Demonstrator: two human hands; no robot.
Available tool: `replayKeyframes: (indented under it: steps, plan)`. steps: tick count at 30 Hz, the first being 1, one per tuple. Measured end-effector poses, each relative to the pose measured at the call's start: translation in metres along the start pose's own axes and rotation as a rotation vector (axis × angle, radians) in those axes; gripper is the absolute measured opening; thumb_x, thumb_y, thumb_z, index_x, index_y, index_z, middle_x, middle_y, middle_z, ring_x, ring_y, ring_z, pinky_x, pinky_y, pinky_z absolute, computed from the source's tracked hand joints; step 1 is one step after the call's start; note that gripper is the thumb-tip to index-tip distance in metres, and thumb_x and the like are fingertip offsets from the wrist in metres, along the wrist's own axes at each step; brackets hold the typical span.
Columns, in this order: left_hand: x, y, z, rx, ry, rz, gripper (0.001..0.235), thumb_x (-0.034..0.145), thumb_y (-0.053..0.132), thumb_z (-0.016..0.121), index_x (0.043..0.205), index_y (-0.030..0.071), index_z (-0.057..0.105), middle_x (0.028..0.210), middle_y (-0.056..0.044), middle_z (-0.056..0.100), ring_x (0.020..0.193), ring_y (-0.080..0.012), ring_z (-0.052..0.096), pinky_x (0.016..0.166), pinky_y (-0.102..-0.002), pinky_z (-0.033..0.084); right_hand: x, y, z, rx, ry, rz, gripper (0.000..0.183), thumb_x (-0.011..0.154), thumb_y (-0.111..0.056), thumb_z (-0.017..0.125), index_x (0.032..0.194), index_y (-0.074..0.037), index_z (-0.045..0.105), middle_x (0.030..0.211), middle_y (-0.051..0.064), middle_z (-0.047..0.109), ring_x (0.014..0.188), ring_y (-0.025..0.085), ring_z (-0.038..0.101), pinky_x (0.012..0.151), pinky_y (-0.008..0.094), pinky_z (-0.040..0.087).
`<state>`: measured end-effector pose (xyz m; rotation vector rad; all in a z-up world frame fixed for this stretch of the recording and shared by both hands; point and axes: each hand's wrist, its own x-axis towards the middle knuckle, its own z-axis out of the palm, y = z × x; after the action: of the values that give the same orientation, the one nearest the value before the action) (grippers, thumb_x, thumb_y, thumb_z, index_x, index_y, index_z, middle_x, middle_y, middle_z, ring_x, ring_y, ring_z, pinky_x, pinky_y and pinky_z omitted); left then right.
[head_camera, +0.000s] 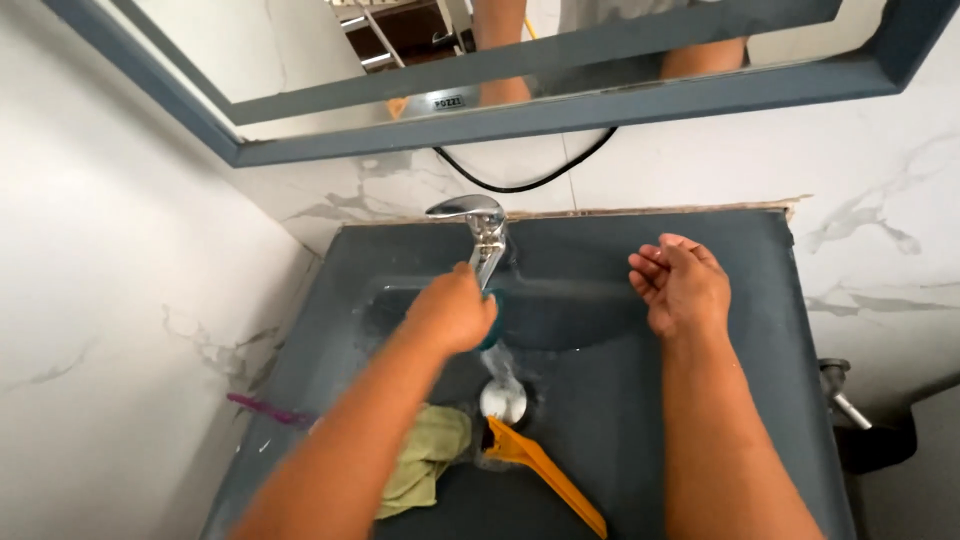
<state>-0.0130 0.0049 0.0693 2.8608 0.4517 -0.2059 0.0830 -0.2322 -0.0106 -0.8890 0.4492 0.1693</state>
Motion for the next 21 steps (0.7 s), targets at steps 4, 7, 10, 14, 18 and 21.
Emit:
replayKeyframes:
  steps: [4,7,10,14,18,21]
  plan:
    - [0.008,0.019,0.013,-0.003,0.067,-0.166,0.035,0.092,0.022,0.062,0.119,0.0,0.058,0.115,-0.025,0.07,0.111,-0.043,0.068,0.1,-0.054,0.05,0.0,0.004,-0.001,-0.006,0.008,0.007,0.009,0.098,-0.01,0.057,0.107,-0.008,0.058,0.095,0.01,0.067,0.082,0.021,0.068,0.074,0.036,0.058]
    - [0.008,0.009,0.018,-0.026,0.117,-0.198,0.035,0.089,0.018,0.062,0.12,0.001,0.06,0.117,-0.023,0.07,0.112,-0.0417,0.068,0.1,-0.054,0.049,-0.004,0.004,-0.005,0.007,-0.021,-0.011,0.009,0.099,-0.011,0.058,0.106,-0.007,0.059,0.095,0.009,0.066,0.081,0.02,0.068,0.074,0.036,0.058]
    - [0.009,-0.002,0.003,-0.01,0.049,-0.103,0.04,0.09,0.024,0.065,0.12,-0.001,0.059,0.118,-0.025,0.069,0.113,-0.0427,0.066,0.099,-0.051,0.051,-0.001,0.001,-0.004,0.033,-0.029,-0.005,0.012,0.096,-0.006,0.055,0.108,-0.007,0.06,0.094,0.009,0.067,0.081,0.021,0.068,0.074,0.037,0.057]
    - [0.014,-0.007,0.008,0.029,-0.016,-0.001,0.044,0.09,0.029,0.069,0.119,-0.002,0.057,0.116,-0.028,0.068,0.111,-0.043,0.066,0.096,-0.049,0.053,0.0,-0.002,-0.001,0.033,0.0,0.005,0.012,0.097,-0.007,0.056,0.108,-0.007,0.06,0.094,0.01,0.066,0.082,0.021,0.068,0.074,0.037,0.057]
    - [0.013,0.013,0.019,0.015,0.134,-0.1,0.038,0.089,0.026,0.068,0.113,-0.002,0.058,0.111,-0.027,0.071,0.105,-0.042,0.07,0.093,-0.049,0.055,0.012,0.002,0.0,0.024,-0.004,0.015,0.009,0.098,-0.01,0.057,0.106,-0.007,0.059,0.094,0.01,0.065,0.081,0.021,0.067,0.072,0.037,0.057]
    - [0.015,0.0,0.032,-0.035,0.18,-0.101,0.037,0.089,0.024,0.067,0.113,-0.003,0.058,0.11,-0.027,0.072,0.104,-0.0425,0.07,0.091,-0.049,0.056,0.002,0.002,-0.005,0.039,-0.045,-0.001,0.009,0.099,-0.011,0.058,0.106,-0.006,0.058,0.094,0.009,0.065,0.081,0.021,0.067,0.072,0.037,0.057]
